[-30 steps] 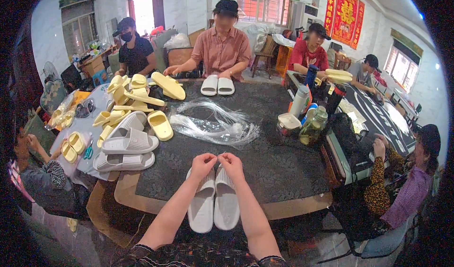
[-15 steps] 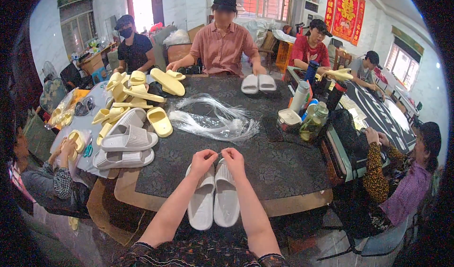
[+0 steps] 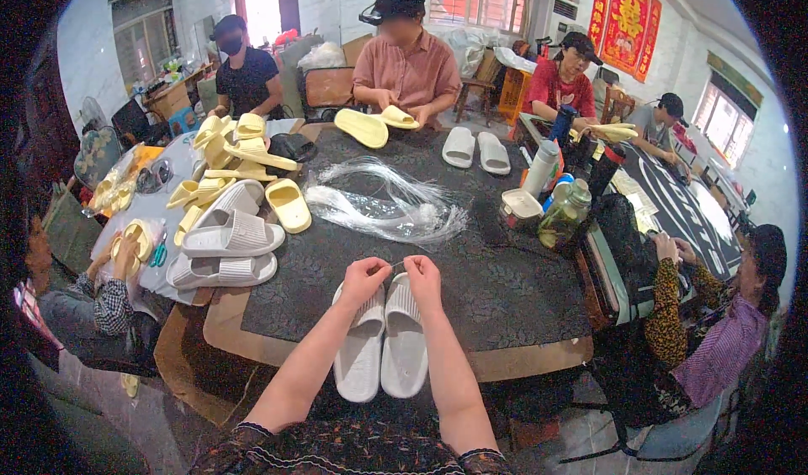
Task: The recorder is inspecting and sorting pairs of foam sandals at a large workshop table.
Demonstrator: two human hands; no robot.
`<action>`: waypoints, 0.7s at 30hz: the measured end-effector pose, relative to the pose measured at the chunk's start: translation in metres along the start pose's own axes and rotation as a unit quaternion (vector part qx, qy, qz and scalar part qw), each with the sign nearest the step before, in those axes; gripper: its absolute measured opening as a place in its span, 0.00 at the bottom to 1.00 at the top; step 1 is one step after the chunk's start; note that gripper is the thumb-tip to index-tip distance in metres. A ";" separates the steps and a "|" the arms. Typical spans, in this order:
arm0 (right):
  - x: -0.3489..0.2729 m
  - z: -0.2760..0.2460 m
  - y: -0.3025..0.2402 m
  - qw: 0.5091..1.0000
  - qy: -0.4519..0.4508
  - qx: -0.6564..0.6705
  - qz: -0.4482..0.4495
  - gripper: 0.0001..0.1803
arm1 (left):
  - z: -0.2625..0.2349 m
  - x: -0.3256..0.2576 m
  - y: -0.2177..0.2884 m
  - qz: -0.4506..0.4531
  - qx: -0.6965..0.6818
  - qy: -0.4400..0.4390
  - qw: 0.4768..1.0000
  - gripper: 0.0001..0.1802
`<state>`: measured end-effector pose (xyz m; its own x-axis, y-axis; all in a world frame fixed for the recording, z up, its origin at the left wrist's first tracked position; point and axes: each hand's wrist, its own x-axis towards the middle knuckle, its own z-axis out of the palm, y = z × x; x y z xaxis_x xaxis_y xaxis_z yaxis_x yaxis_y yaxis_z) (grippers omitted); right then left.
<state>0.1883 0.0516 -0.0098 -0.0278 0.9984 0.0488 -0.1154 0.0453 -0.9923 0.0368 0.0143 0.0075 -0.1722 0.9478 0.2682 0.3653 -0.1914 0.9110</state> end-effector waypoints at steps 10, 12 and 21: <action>-0.002 0.001 -0.004 0.998 -0.044 0.015 -0.030 0.05 | 0.001 0.000 0.002 -0.007 -0.003 0.002 1.000 0.10; 0.001 0.003 0.003 0.990 -0.110 -0.006 -0.086 0.07 | 0.001 0.000 0.003 -0.002 -0.008 -0.005 1.000 0.10; 0.001 0.002 0.003 0.998 -0.030 -0.012 -0.049 0.06 | 0.002 0.002 -0.006 0.007 0.009 -0.009 1.000 0.10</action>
<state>0.1862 0.0526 -0.0126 -0.0766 0.9855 0.1514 -0.0961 0.1438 -0.9849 0.0364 0.0177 0.0022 -0.1510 0.9496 0.2748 0.3838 -0.1999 0.9015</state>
